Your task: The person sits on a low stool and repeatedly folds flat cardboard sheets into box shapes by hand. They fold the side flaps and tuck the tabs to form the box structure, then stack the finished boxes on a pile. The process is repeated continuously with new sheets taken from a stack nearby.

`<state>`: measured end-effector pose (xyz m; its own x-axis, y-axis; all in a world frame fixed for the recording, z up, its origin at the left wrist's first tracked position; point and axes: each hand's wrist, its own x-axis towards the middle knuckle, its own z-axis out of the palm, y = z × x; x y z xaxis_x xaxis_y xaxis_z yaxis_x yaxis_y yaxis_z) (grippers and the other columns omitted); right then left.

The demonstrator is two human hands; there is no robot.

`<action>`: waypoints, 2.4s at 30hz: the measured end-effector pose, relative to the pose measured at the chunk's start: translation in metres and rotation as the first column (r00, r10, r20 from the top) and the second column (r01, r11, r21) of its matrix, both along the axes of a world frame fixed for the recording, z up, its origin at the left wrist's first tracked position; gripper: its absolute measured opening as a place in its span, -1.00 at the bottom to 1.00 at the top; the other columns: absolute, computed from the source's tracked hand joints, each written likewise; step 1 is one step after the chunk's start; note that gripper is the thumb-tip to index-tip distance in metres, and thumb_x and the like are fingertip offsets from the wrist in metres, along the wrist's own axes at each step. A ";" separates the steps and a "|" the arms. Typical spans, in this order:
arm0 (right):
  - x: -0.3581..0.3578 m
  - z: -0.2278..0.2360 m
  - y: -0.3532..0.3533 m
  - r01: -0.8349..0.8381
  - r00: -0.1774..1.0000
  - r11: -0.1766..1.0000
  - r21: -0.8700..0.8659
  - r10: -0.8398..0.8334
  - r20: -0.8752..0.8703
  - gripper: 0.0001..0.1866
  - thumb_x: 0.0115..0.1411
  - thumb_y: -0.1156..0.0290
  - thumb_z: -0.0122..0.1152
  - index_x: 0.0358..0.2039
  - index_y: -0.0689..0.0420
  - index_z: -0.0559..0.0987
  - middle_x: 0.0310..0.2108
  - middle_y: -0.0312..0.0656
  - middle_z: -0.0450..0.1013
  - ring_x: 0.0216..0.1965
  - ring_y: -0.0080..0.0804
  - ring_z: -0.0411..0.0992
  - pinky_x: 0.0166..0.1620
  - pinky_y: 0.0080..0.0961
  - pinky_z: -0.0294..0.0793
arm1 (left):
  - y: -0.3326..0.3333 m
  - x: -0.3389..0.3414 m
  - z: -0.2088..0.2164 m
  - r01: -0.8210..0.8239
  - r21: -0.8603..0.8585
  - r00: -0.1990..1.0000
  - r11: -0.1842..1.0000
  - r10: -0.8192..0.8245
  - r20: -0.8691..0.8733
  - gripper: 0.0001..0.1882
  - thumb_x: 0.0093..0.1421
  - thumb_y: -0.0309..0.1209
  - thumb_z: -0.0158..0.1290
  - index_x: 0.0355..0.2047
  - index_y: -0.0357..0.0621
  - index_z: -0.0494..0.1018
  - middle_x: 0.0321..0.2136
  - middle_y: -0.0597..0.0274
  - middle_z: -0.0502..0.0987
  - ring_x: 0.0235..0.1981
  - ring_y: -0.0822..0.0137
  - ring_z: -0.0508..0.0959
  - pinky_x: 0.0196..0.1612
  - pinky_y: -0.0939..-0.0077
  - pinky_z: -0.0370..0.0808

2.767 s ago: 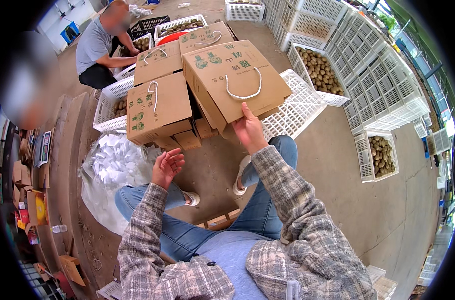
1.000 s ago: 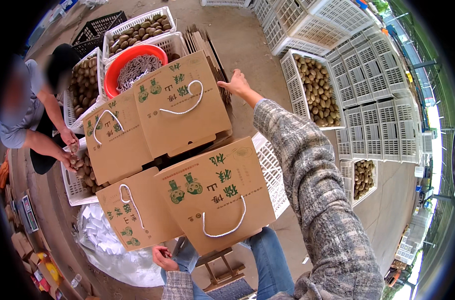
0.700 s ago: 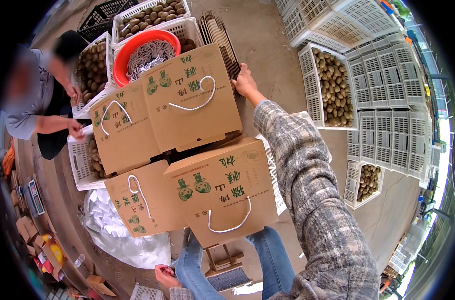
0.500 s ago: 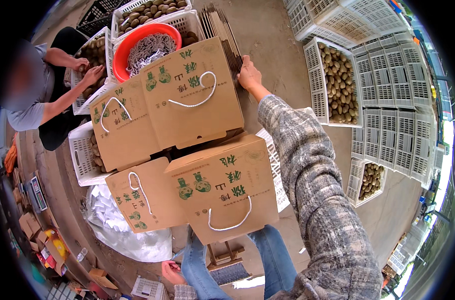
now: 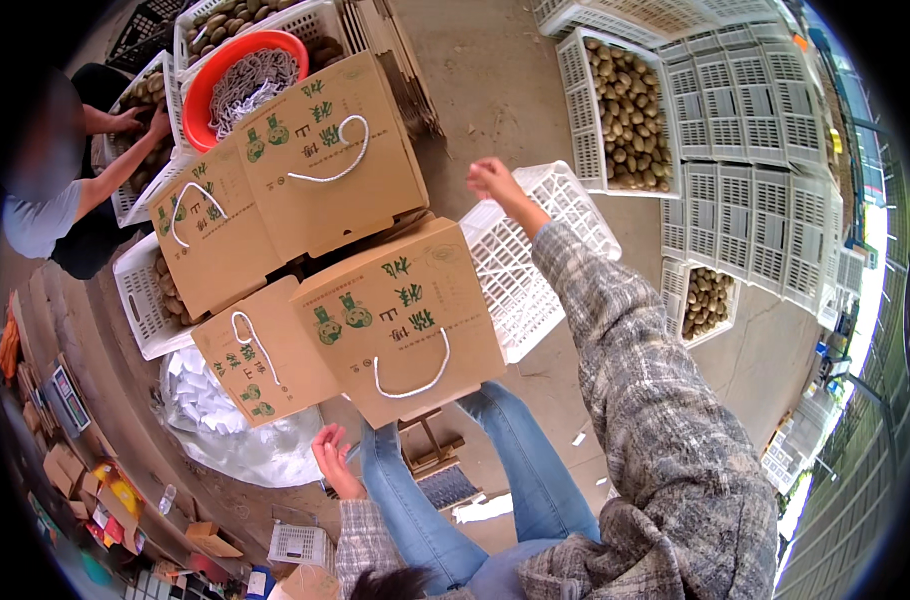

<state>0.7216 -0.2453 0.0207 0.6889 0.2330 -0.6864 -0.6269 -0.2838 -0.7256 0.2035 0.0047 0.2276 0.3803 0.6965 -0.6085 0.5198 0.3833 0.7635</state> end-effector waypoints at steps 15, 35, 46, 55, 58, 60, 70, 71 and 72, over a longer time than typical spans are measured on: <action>-0.302 0.060 -0.283 0.113 0.868 0.776 -0.621 -0.381 -0.318 -0.75 0.22 0.34 0.20 -0.12 0.12 0.47 -0.27 -0.11 0.54 -0.31 -0.23 0.58 -0.23 -0.27 0.57 | -0.194 0.008 -0.003 0.613 -0.681 0.638 0.401 -0.760 0.127 -0.72 0.39 -0.32 -0.04 0.02 -0.19 0.37 -0.18 0.15 0.60 -0.17 0.38 0.61 -0.14 0.54 0.51; -0.046 -0.139 -0.476 0.014 0.913 0.709 -0.705 0.279 0.298 -0.28 0.18 0.00 0.29 0.23 0.18 0.38 0.14 0.10 0.43 0.17 0.07 0.39 0.26 -0.07 0.20 | -0.410 0.123 -0.311 -0.166 -0.614 0.986 0.772 0.136 -0.095 -0.45 0.10 -0.35 0.16 0.04 -0.14 0.17 0.07 0.18 0.29 0.14 0.28 0.31 0.24 0.29 0.24; -0.175 -0.086 -0.668 0.360 0.914 0.605 -0.711 -0.075 0.398 -0.56 0.21 0.22 0.28 0.02 0.16 0.47 0.04 -0.02 0.44 0.13 -0.03 0.36 0.28 -0.02 0.11 | -0.513 0.120 -0.266 -0.041 -0.458 0.996 0.888 0.001 -0.088 -0.45 0.18 -0.30 0.08 0.12 -0.12 0.13 0.08 0.07 0.26 0.13 0.19 0.32 0.30 0.21 0.22; -0.200 -0.097 -0.872 0.676 0.731 0.466 -0.571 -0.524 0.437 -0.48 0.20 0.45 0.18 0.20 0.20 0.40 0.19 0.05 0.36 0.19 -0.05 0.34 0.20 -0.27 0.33 | -0.648 0.301 -0.279 0.373 -0.404 0.926 0.835 -0.362 0.104 -0.33 0.14 -0.22 0.12 0.17 -0.23 0.14 0.08 0.05 0.27 0.11 0.16 0.28 0.25 0.26 0.16; -0.173 -0.098 -0.886 0.643 0.757 0.499 -0.581 -0.530 0.382 -0.41 0.21 0.43 0.19 0.25 0.15 0.31 0.22 0.01 0.30 0.19 -0.08 0.32 0.19 -0.28 0.33 | -0.685 0.332 -0.288 0.382 -0.355 0.923 0.853 -0.373 0.096 -0.36 0.13 -0.22 0.13 0.15 -0.21 0.17 0.04 0.08 0.31 0.09 0.16 0.31 0.23 0.27 0.19; -0.161 -0.094 -0.896 0.583 0.806 0.529 -0.616 -0.472 0.357 -0.40 0.24 0.43 0.20 0.29 0.09 0.29 0.27 -0.04 0.21 0.17 -0.14 0.32 0.13 -0.31 0.39 | -0.707 0.346 -0.286 0.368 -0.369 0.928 0.854 -0.362 0.088 -0.39 0.14 -0.25 0.12 0.14 -0.20 0.19 0.05 0.08 0.33 0.09 0.17 0.32 0.23 0.27 0.20; -0.134 -0.050 -0.786 0.183 0.981 0.394 -0.901 -0.015 0.193 -0.55 0.17 0.35 0.28 0.08 0.11 0.47 0.17 0.08 0.28 0.15 0.06 0.29 0.20 -0.11 0.29 | -0.600 0.289 -0.170 0.577 -0.235 0.815 0.782 -0.532 0.231 -0.36 0.36 -0.28 0.02 0.36 -0.13 0.07 0.30 0.08 0.20 0.34 0.18 0.24 0.27 0.36 0.25; -0.144 -0.039 -0.764 0.175 0.960 0.544 -0.821 0.090 0.265 -0.66 0.15 0.41 0.26 -0.04 0.14 0.50 -0.02 0.08 0.41 0.01 0.05 0.39 0.10 -0.17 0.38 | -0.577 0.265 -0.134 0.551 -0.224 0.828 0.804 -0.492 0.269 -0.37 0.35 -0.29 0.04 0.35 -0.13 0.08 0.29 0.09 0.22 0.30 0.21 0.30 0.23 0.36 0.30; -0.157 -0.043 -0.743 0.232 0.928 0.739 -0.632 0.027 0.372 -0.71 0.11 0.45 0.27 -0.13 0.17 0.51 -0.19 0.04 0.48 -0.13 0.02 0.47 -0.03 -0.19 0.45 | -0.553 0.238 -0.103 0.511 -0.229 0.855 0.828 -0.465 0.229 -0.41 0.35 -0.30 0.04 0.32 -0.11 0.13 0.25 0.13 0.27 0.24 0.25 0.38 0.17 0.34 0.36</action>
<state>0.5641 -0.9882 -0.0218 0.8939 -0.2708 -0.3573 -0.4353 -0.7149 -0.5473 0.4413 -0.5480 0.1243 0.7320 0.2099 -0.6482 0.5770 0.3150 0.7536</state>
